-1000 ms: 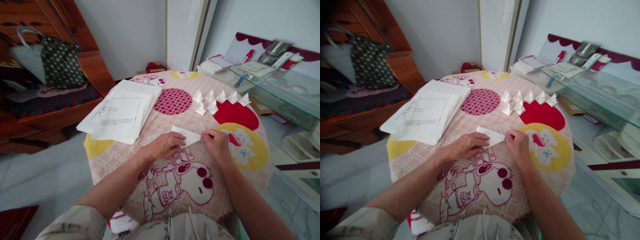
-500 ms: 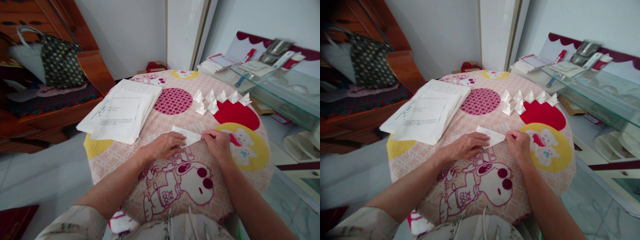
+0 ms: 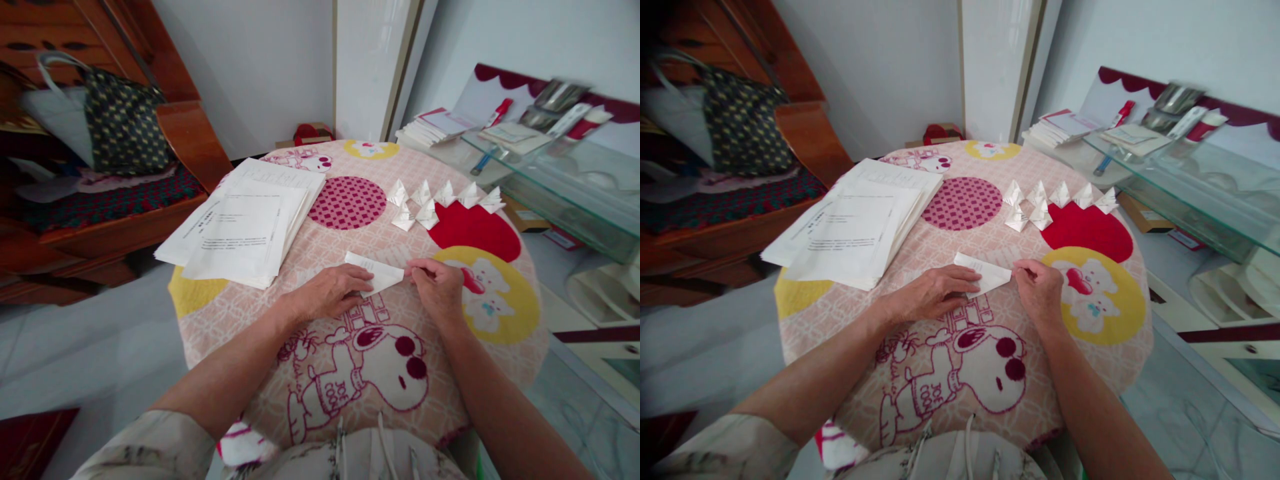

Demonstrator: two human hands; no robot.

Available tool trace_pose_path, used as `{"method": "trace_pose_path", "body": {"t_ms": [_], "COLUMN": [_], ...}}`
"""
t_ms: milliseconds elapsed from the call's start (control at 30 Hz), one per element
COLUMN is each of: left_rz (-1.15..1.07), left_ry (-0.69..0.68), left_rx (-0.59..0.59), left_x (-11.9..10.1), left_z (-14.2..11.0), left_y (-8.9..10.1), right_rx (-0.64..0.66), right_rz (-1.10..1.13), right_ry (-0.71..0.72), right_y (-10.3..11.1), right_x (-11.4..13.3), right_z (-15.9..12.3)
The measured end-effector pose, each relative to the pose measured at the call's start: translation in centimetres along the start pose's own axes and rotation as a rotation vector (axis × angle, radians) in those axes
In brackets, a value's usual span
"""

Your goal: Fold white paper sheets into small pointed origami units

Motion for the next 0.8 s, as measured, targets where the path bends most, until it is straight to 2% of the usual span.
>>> {"method": "trace_pose_path", "body": {"t_ms": [267,433,567,800], "left_rz": [0.005,0.015,0.005,0.010], "left_ry": [-0.019,-0.032,-0.030,-0.048], "left_rx": [-0.002,0.009,0.025,0.023], "left_x": [-0.1,-0.2,-0.3,-0.4], "left_z": [0.0,0.1,0.1,0.1], "left_y": [-0.1,-0.2,-0.2,-0.2], "right_rx": [0.099,0.094,0.164,0.268], "right_rz": [0.044,0.099,0.048,-0.321], "right_ry": [0.080,0.006,-0.010,0.277], "right_y": [-1.5,-1.9,-2.9,-5.0], "right_x": [0.8,0.1,0.3,3.3], "right_z": [0.2,0.7,0.9,0.2]}}
Point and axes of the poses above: each hand's wrist, its own z-axis towards the middle knuckle, its own y-axis out of the back of the hand, x = y × z, the point moved 8 cm from there along z, towards the middle knuckle, and after that the axes turned 5 degrees about z, right-handed, at the moved point
